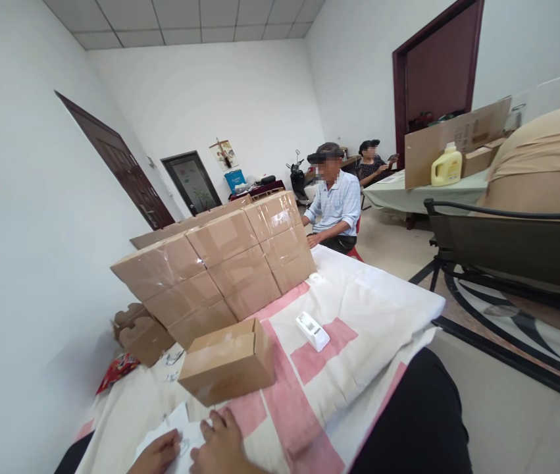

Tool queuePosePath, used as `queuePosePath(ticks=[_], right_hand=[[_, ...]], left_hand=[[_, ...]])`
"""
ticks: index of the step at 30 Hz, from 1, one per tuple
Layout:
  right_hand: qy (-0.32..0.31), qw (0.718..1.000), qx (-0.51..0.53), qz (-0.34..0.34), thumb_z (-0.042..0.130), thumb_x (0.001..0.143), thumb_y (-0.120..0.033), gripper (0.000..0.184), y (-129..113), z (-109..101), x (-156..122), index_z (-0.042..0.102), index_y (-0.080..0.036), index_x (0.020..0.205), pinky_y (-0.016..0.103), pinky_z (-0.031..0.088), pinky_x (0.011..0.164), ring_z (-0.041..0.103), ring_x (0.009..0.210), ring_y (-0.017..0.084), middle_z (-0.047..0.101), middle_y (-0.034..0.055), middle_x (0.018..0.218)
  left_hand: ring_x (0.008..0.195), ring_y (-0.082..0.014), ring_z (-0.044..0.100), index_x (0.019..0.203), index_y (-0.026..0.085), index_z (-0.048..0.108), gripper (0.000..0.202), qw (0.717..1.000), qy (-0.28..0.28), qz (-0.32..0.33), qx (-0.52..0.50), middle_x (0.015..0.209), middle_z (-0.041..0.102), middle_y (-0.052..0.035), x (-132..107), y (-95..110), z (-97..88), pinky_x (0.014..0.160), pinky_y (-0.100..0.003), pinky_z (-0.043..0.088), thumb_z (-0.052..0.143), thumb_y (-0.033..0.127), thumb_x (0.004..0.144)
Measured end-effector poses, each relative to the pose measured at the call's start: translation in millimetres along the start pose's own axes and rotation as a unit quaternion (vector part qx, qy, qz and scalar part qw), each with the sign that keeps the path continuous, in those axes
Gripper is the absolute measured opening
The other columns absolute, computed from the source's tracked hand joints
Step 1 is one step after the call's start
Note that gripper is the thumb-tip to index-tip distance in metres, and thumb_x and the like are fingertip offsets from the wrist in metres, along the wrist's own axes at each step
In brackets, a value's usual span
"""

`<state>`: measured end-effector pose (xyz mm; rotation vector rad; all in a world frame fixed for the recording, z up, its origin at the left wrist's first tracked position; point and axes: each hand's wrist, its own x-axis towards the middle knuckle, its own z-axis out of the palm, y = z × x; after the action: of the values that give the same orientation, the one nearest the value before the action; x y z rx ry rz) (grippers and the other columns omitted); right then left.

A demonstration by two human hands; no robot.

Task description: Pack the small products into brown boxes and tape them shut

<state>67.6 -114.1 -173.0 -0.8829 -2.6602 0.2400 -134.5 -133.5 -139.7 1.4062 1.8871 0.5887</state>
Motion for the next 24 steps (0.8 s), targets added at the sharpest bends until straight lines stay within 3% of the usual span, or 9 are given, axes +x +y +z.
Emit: queuePosePath(ticks=[3,6,8,14,17,20,24], right_hand=[[0.008,1.000,-0.002,0.003,0.056,0.099,-0.045,0.031,-0.8,-3.8,-3.9,0.077,-0.031,0.117,0.060,0.034,0.115,0.047,0.144,0.034,0.059,0.0085,0.150],[0.012,1.000,0.001,0.008,0.051,0.100,-0.047,0.036,-1.8,-8.3,-8.5,0.077,-0.027,0.117,0.060,0.032,0.116,0.045,0.145,0.034,0.059,0.0115,0.149],[0.017,1.000,0.006,0.009,0.052,0.100,-0.050,0.038,-2.2,-11.4,-11.2,0.077,-0.026,0.116,0.060,0.032,0.117,0.045,0.145,0.035,0.058,0.0122,0.149],[0.052,0.998,0.024,0.009,0.058,0.097,-0.048,0.030,0.1,-18.4,-16.6,0.078,-0.028,0.108,0.058,0.036,0.113,0.051,0.140,0.032,0.063,0.0075,0.145],[0.060,0.997,0.043,0.005,0.063,0.094,-0.047,0.026,2.6,-20.5,-16.4,0.078,-0.029,0.105,0.057,0.039,0.110,0.053,0.137,0.031,0.065,0.0066,0.142],[0.046,0.998,0.047,0.001,0.066,0.091,-0.047,0.027,4.4,-22.1,-13.7,0.079,-0.028,0.106,0.057,0.040,0.110,0.053,0.137,0.033,0.065,0.0080,0.141],[0.024,0.999,0.040,-0.007,0.068,0.089,-0.046,0.027,5.6,-24.2,-9.7,0.079,-0.029,0.107,0.059,0.040,0.110,0.052,0.137,0.035,0.065,0.0081,0.141]], left_hand=[[0.046,-0.0082,0.025,0.061,0.023,0.036,0.064,0.998,-0.006,-0.045,-0.053,0.051,0.030,0.0070,-3.5,3.5,4.8,0.047,-0.024,0.025,0.070,0.076,0.048],[0.040,-0.0057,0.014,0.061,0.024,0.035,0.061,0.996,-0.022,-0.067,-0.048,0.044,0.026,0.0088,-7.1,10.6,5.6,0.043,-0.024,0.011,0.064,0.077,0.049],[0.040,-0.0055,0.012,0.062,0.024,0.035,0.058,0.996,-0.031,-0.067,-0.039,0.043,0.026,0.0092,-8.5,14.4,4.8,0.044,-0.024,0.009,0.062,0.074,0.053],[0.042,-0.0080,0.014,0.062,0.025,0.033,0.057,0.997,-0.024,-0.067,-0.032,0.044,0.024,0.0084,-8.3,13.4,5.7,0.045,-0.025,0.013,0.059,0.075,0.054],[0.055,-0.0123,0.035,0.062,0.023,0.036,0.061,1.000,-0.002,-0.014,0.006,0.054,0.037,0.0043,-7.9,13.3,5.4,0.055,-0.027,0.032,0.061,0.078,0.056],[0.071,-0.0173,0.044,0.063,0.022,0.037,0.069,0.995,0.005,0.043,0.093,0.065,0.042,0.0013,-8.0,16.7,4.6,0.072,-0.031,0.041,0.057,0.088,0.059],[0.072,-0.0188,0.044,0.064,0.023,0.035,0.083,0.991,0.005,0.052,0.124,0.067,0.040,0.0009,-9.3,19.3,7.6,0.074,-0.032,0.043,0.040,0.105,0.055]])
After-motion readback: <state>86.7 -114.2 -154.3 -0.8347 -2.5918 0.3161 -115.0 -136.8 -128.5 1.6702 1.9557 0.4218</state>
